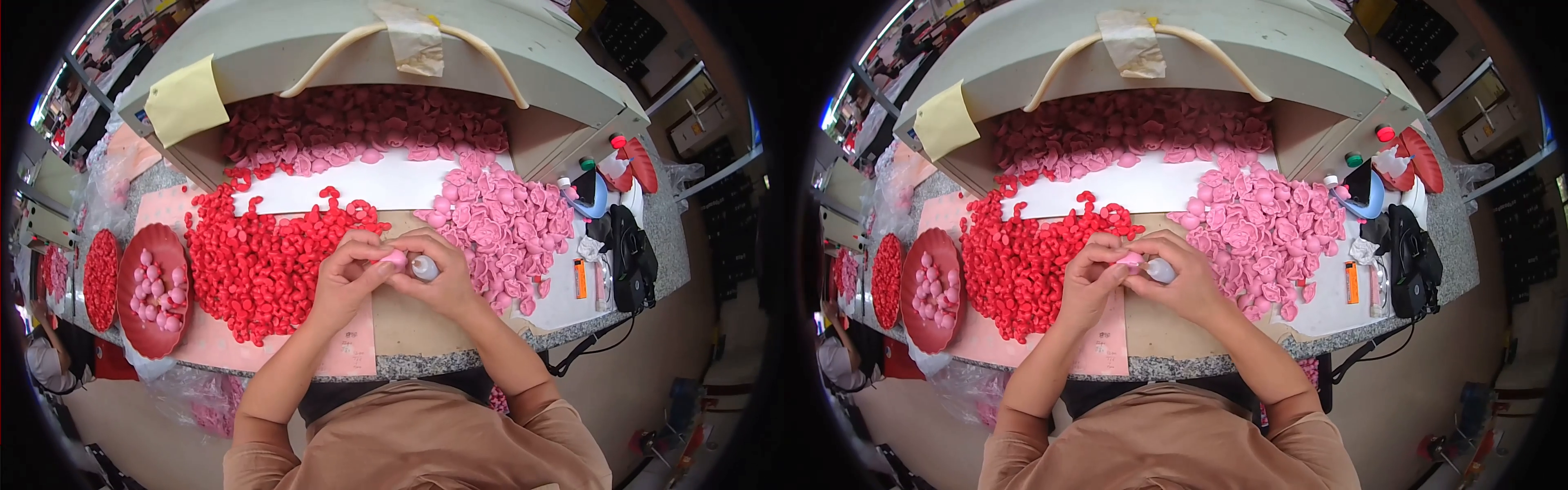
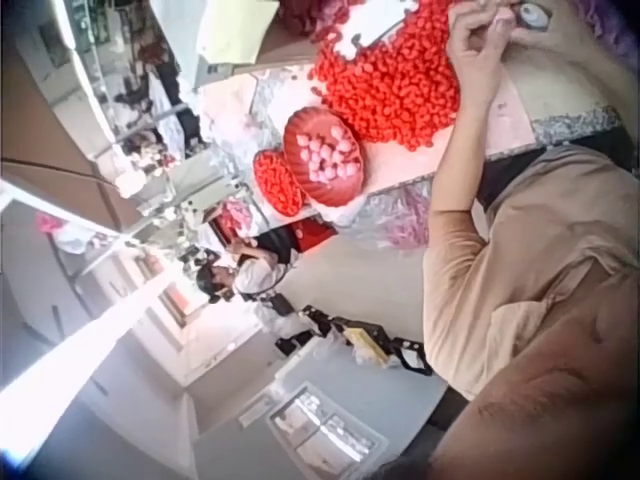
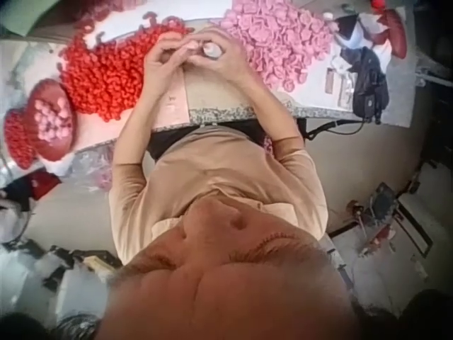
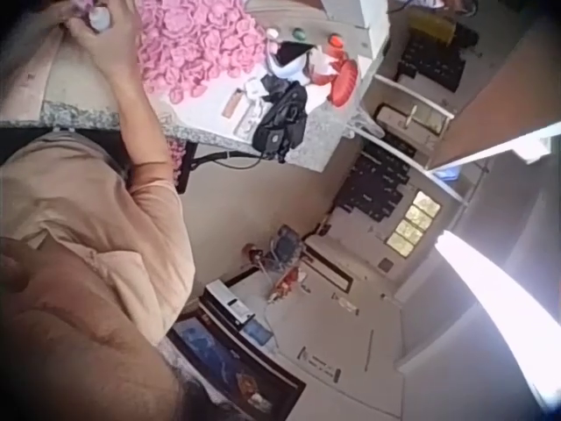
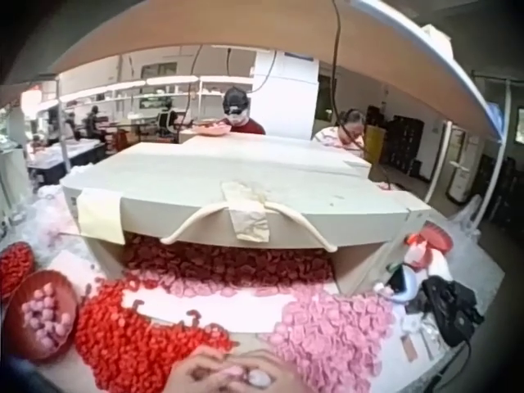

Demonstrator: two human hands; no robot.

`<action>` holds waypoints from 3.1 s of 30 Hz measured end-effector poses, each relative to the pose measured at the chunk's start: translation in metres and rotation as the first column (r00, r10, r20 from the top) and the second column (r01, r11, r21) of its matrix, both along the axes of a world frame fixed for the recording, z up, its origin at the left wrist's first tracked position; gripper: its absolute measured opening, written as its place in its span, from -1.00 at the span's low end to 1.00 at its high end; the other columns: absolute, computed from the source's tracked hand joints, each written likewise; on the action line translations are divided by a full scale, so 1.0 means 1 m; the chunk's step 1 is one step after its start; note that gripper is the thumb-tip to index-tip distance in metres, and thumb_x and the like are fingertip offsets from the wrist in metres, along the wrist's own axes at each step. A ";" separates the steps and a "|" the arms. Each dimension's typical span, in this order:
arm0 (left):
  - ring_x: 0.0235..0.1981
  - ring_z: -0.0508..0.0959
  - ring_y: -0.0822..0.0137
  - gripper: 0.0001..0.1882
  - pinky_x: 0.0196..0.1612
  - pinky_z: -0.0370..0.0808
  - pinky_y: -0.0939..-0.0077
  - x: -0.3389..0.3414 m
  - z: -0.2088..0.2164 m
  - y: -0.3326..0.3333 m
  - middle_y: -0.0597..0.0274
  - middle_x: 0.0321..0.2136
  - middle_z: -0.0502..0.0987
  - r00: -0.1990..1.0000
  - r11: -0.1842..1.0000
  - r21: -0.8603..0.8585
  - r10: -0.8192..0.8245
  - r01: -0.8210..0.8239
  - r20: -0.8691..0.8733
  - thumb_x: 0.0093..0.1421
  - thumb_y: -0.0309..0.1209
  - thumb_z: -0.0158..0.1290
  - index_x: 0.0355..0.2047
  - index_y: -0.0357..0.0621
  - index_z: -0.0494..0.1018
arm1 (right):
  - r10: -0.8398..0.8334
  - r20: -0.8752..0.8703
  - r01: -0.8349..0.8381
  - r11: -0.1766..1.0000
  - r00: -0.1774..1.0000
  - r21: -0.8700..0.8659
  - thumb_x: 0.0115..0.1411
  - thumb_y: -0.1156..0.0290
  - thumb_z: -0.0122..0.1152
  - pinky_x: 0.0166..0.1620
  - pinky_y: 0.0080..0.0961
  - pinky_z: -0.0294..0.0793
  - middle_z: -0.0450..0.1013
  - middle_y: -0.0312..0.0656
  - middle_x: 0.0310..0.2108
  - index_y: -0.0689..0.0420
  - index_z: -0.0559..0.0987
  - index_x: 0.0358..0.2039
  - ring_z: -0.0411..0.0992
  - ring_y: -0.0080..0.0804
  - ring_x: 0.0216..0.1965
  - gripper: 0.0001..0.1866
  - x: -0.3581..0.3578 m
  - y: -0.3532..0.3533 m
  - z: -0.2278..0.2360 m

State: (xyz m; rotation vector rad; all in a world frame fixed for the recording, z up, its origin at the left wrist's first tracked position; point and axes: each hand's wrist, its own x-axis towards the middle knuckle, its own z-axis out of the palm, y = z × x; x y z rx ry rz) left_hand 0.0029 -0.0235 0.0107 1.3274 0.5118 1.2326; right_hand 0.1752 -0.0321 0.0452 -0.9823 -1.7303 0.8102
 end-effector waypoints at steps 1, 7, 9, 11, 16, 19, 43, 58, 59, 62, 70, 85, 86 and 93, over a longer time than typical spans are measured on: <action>-0.09 0.40 0.41 -0.77 -0.09 0.43 0.53 0.002 0.001 -0.001 0.25 -0.15 0.33 0.984 0.990 -0.136 -0.009 0.034 0.180 0.14 -0.60 0.07 -0.17 -0.14 0.45 | -0.012 -0.008 0.012 1.000 1.000 0.014 -0.14 0.50 0.38 -0.20 -0.54 0.43 0.47 -0.19 -0.27 0.21 0.55 -0.21 0.45 -0.46 -0.29 -0.61 -0.001 0.002 -0.003; -0.16 0.47 0.29 -0.78 -0.22 0.49 0.35 0.004 0.008 -0.011 0.19 -0.13 0.43 0.832 0.869 -0.430 0.040 0.244 0.553 0.23 -0.42 0.02 -0.11 -0.09 0.39 | -0.029 -0.420 -0.040 0.987 0.907 -0.155 0.01 0.54 0.32 -0.33 -0.68 0.43 0.40 -0.24 -0.12 0.19 0.53 -0.12 0.40 -0.58 -0.30 -0.63 -0.027 -0.002 0.000; -0.15 0.47 0.30 -0.76 -0.22 0.48 0.36 0.006 0.007 -0.010 0.18 -0.14 0.43 0.868 0.898 -0.403 0.051 0.176 0.494 0.23 -0.42 0.02 -0.08 -0.10 0.37 | -0.043 -0.456 -0.117 0.941 0.889 -0.317 0.04 0.52 0.31 -0.37 -0.73 0.42 0.39 -0.26 -0.12 0.19 0.51 -0.09 0.38 -0.64 -0.29 -0.62 -0.028 -0.001 0.002; -0.15 0.46 0.32 -0.73 -0.21 0.48 0.38 0.006 0.007 -0.010 0.16 -0.14 0.44 0.896 0.920 -0.377 0.076 0.106 0.438 0.23 -0.42 0.03 -0.06 -0.11 0.35 | -0.050 -0.483 -0.129 0.935 0.874 -0.331 0.05 0.51 0.30 -0.19 -0.66 0.38 0.40 -0.26 -0.12 0.19 0.51 -0.09 0.38 -0.60 -0.20 -0.63 -0.029 -0.003 0.007; -0.11 0.47 0.33 -0.66 -0.15 0.48 0.41 0.008 0.003 -0.008 0.15 -0.12 0.45 0.922 0.935 -0.350 0.083 0.059 0.378 0.21 -0.42 0.05 0.00 -0.15 0.32 | -0.070 -0.576 -0.173 0.918 0.814 -0.357 0.07 0.50 0.28 -0.02 -0.61 0.35 0.42 -0.27 -0.12 0.20 0.48 -0.11 0.36 -0.60 -0.11 -0.66 -0.027 -0.004 -0.004; -0.09 0.47 0.32 -0.65 -0.13 0.48 0.40 0.010 0.002 -0.010 0.15 -0.11 0.45 0.928 0.941 -0.339 0.117 0.011 0.355 0.21 -0.43 0.04 0.01 -0.14 0.33 | -0.090 -0.586 -0.156 0.922 0.805 -0.356 0.05 0.50 0.31 -0.33 -0.77 0.39 0.43 -0.31 -0.19 0.19 0.49 -0.16 0.38 -0.66 -0.28 -0.68 -0.029 -0.004 -0.004; -0.03 0.43 0.32 -0.71 0.01 0.40 0.41 0.014 0.006 -0.012 0.24 -0.08 0.44 0.892 0.921 -0.386 0.132 0.051 0.431 0.18 -0.43 0.09 -0.07 -0.08 0.41 | -0.071 -0.579 -0.151 0.933 0.812 -0.325 0.09 0.45 0.28 -0.03 -0.58 0.37 0.43 -0.22 -0.13 0.21 0.50 -0.15 0.38 -0.55 -0.12 -0.70 -0.028 -0.005 -0.003; -0.27 0.46 0.30 -0.75 -0.38 0.48 0.49 0.013 0.007 -0.011 0.26 -0.20 0.36 0.959 0.982 -0.150 0.153 -0.119 0.241 0.23 -0.32 0.02 -0.08 -0.03 0.42 | -0.096 -0.916 -0.496 0.816 0.390 -0.297 0.17 0.47 0.16 -0.38 -0.64 0.31 0.43 -0.27 -0.33 0.15 0.50 -0.15 0.27 -0.64 -0.49 -0.79 -0.032 -0.010 -0.008; -0.33 0.49 0.29 -0.74 -0.38 0.47 0.52 0.013 0.005 -0.011 0.25 -0.21 0.36 0.953 0.987 -0.149 0.107 -0.066 0.283 0.25 -0.31 0.00 -0.06 -0.01 0.41 | -0.078 -0.921 -0.521 0.805 0.381 -0.284 0.17 0.47 0.16 -0.38 -0.64 0.31 0.43 -0.27 -0.33 0.15 0.50 -0.15 0.27 -0.64 -0.49 -0.79 -0.032 -0.011 -0.008; -0.38 0.53 0.28 -0.76 -0.35 0.50 0.52 0.018 0.003 -0.013 0.18 -0.22 0.36 0.910 0.986 -0.166 0.068 0.001 0.409 0.28 -0.53 -0.12 -0.06 -0.18 0.41 | -0.072 -0.932 -0.547 0.792 0.355 -0.270 0.18 0.42 0.17 -0.38 -0.60 0.30 0.44 -0.32 -0.23 -0.03 0.53 -0.19 0.24 -0.67 -0.50 -0.82 -0.029 -0.012 -0.011; -0.40 0.53 0.32 -0.74 -0.38 0.47 0.58 0.017 0.005 -0.015 0.22 -0.23 0.36 0.929 0.981 -0.191 0.105 -0.038 0.355 0.29 -0.37 -0.08 -0.04 -0.10 0.41 | -0.079 -0.946 -0.547 0.800 0.314 -0.249 0.21 0.46 0.10 -0.36 -0.60 0.31 0.43 -0.28 -0.27 0.06 0.52 -0.15 0.23 -0.65 -0.50 -0.81 -0.034 -0.011 -0.012; -0.31 0.51 0.42 -0.71 -0.28 0.46 0.63 0.016 0.012 -0.010 0.19 -0.16 0.44 0.958 0.937 -0.306 0.228 -0.167 0.176 0.25 -0.53 -0.07 0.00 -0.21 0.36 | -0.268 -0.756 -0.203 0.861 0.598 -0.466 0.13 0.50 0.21 -0.43 -0.71 0.34 0.46 -0.31 -0.30 0.16 0.50 -0.12 0.35 -0.66 -0.43 -0.73 -0.038 -0.006 -0.009; -0.27 0.50 0.43 -0.69 -0.25 0.45 0.64 0.016 0.011 -0.009 0.21 -0.15 0.45 0.967 0.944 -0.257 0.238 -0.207 0.092 0.25 -0.55 -0.07 0.01 -0.21 0.35 | -0.285 -0.751 -0.181 0.864 0.595 -0.470 0.13 0.50 0.21 -0.43 -0.71 0.34 0.46 -0.31 -0.30 0.16 0.50 -0.12 0.35 -0.66 -0.43 -0.73 -0.034 -0.006 -0.008; -0.40 0.36 0.68 -0.66 -0.42 0.26 0.82 0.008 0.002 -0.004 0.36 -0.20 0.49 0.984 0.926 -0.353 0.166 -0.136 0.058 0.29 -0.36 -0.06 0.06 -0.11 0.31 | -0.152 -0.566 -0.084 0.926 0.810 -0.368 0.12 0.51 0.22 -0.29 -0.75 0.34 0.40 -0.31 -0.20 0.21 0.49 -0.09 0.35 -0.66 -0.29 -0.69 -0.026 -0.010 0.005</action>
